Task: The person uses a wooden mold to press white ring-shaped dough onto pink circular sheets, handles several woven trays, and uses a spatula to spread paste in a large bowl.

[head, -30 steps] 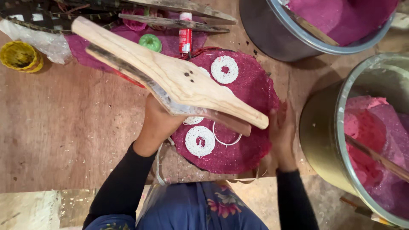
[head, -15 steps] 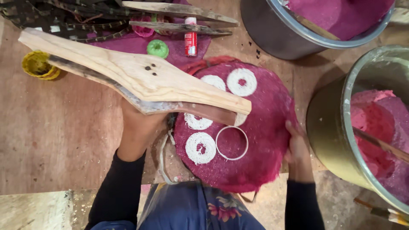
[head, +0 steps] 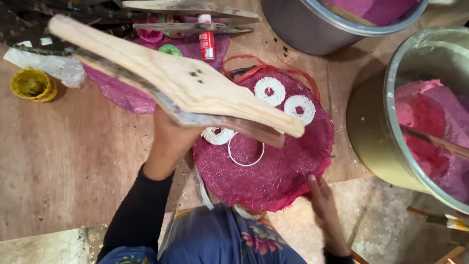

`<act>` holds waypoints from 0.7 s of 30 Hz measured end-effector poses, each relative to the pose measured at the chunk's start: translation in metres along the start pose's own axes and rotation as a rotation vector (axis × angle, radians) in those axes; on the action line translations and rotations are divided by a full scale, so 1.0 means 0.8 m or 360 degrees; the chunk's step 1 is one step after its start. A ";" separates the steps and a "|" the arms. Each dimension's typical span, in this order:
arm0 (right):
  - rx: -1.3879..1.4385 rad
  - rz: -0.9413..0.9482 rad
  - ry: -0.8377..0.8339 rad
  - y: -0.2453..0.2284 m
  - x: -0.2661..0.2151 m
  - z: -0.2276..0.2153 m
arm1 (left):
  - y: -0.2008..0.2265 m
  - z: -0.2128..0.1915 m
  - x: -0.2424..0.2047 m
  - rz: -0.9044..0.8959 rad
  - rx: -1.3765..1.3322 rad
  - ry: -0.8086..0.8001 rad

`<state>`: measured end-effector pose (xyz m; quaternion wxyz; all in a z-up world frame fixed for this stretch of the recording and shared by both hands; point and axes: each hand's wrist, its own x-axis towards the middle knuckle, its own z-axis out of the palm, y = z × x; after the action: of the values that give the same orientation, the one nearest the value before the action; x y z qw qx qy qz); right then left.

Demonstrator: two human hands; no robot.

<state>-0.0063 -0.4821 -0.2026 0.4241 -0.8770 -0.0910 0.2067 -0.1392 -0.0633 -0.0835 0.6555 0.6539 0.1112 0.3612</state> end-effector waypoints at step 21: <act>0.0597 -0.0304 -0.1672 -0.235 0.053 -0.069 | 0.019 0.053 0.078 -0.0203 -0.1009 -0.1296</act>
<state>0.0587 -0.3895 -0.0369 0.4872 -0.5537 -0.3306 0.5888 -0.0737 -0.0594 -0.0437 0.8322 0.5026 -0.2281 0.0527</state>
